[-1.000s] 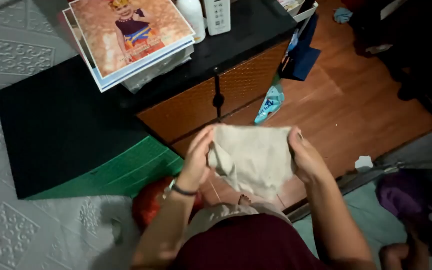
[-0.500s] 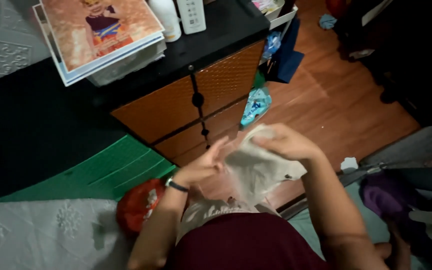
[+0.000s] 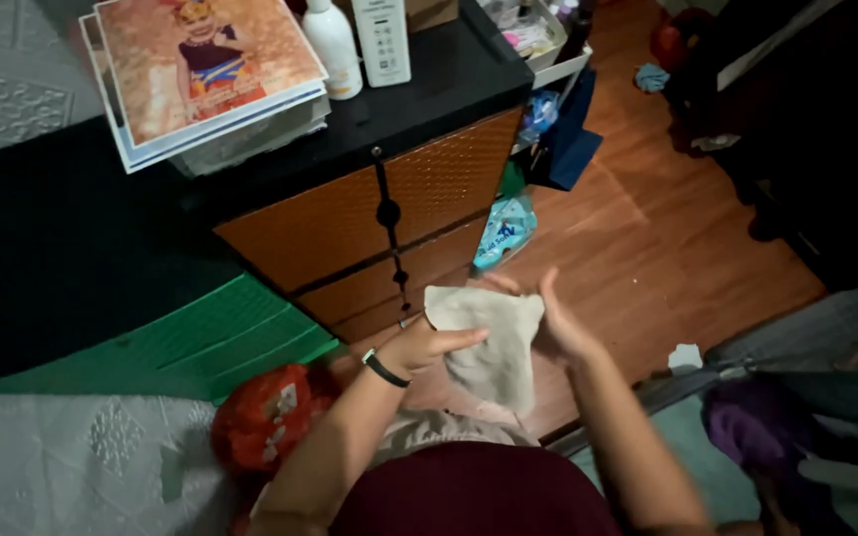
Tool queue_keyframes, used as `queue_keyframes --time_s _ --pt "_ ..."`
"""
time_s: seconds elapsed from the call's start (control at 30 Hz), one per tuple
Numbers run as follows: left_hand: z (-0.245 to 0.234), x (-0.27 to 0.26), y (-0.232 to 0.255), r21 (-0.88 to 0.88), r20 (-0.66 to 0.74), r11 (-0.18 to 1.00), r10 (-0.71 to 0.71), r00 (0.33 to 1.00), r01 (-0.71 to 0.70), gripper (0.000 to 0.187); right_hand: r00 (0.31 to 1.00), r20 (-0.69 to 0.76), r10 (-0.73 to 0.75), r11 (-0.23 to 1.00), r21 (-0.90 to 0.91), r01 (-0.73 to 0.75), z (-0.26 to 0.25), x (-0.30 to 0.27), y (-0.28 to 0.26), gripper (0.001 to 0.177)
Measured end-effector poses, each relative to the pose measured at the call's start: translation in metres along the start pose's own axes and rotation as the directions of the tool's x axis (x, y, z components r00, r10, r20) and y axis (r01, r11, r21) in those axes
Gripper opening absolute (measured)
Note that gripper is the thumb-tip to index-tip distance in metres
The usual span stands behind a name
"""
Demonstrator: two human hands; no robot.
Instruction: Wiping dust off various photos and placing them into protective plastic sleeves.
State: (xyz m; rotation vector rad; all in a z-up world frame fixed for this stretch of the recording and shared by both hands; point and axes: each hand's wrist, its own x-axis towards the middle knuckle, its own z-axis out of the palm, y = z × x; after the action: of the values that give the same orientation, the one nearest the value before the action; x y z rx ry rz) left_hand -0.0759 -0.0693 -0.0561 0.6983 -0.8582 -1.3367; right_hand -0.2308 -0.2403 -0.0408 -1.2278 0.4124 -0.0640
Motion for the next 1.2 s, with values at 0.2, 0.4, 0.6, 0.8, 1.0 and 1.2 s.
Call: queue_keyframes --time_s 0.2,0.4,0.6,0.8,1.0,1.2 --pt "-0.025 -0.008 -0.012 0.118 -0.257 0.983 -0.106 0.961 0.140 0.054 0.999 0.011 0.036 0.999 -0.020 -0.036 0.003 0.004 0.020 0.111" --pt "-0.024 -0.026 0.000 -0.084 -0.204 0.993 -0.103 0.974 0.087 0.055 0.995 0.061 0.084 0.978 0.186 -0.094 -0.008 0.033 0.051 0.112" --pt "-0.036 -0.040 0.014 -0.069 -0.327 0.995 -0.094 0.940 0.076 0.054 0.971 0.118 -0.208 0.937 0.309 0.163 0.038 0.037 0.012 0.092" --pt "-0.050 -0.060 0.076 0.581 -0.232 0.812 0.101 0.968 0.055 0.033 0.964 -0.002 -0.265 0.964 0.006 0.265 0.046 0.046 -0.007 0.086" --pt "-0.066 -0.064 0.101 0.734 -0.556 0.566 0.185 0.811 0.374 0.028 0.971 -0.056 -0.234 0.961 -0.167 0.222 0.050 0.066 -0.003 0.057" --pt "-0.044 -0.071 0.148 0.734 -0.638 0.519 0.306 0.707 0.437 0.069 0.942 -0.274 -0.196 0.841 -0.541 0.018 0.088 0.073 -0.026 0.027"
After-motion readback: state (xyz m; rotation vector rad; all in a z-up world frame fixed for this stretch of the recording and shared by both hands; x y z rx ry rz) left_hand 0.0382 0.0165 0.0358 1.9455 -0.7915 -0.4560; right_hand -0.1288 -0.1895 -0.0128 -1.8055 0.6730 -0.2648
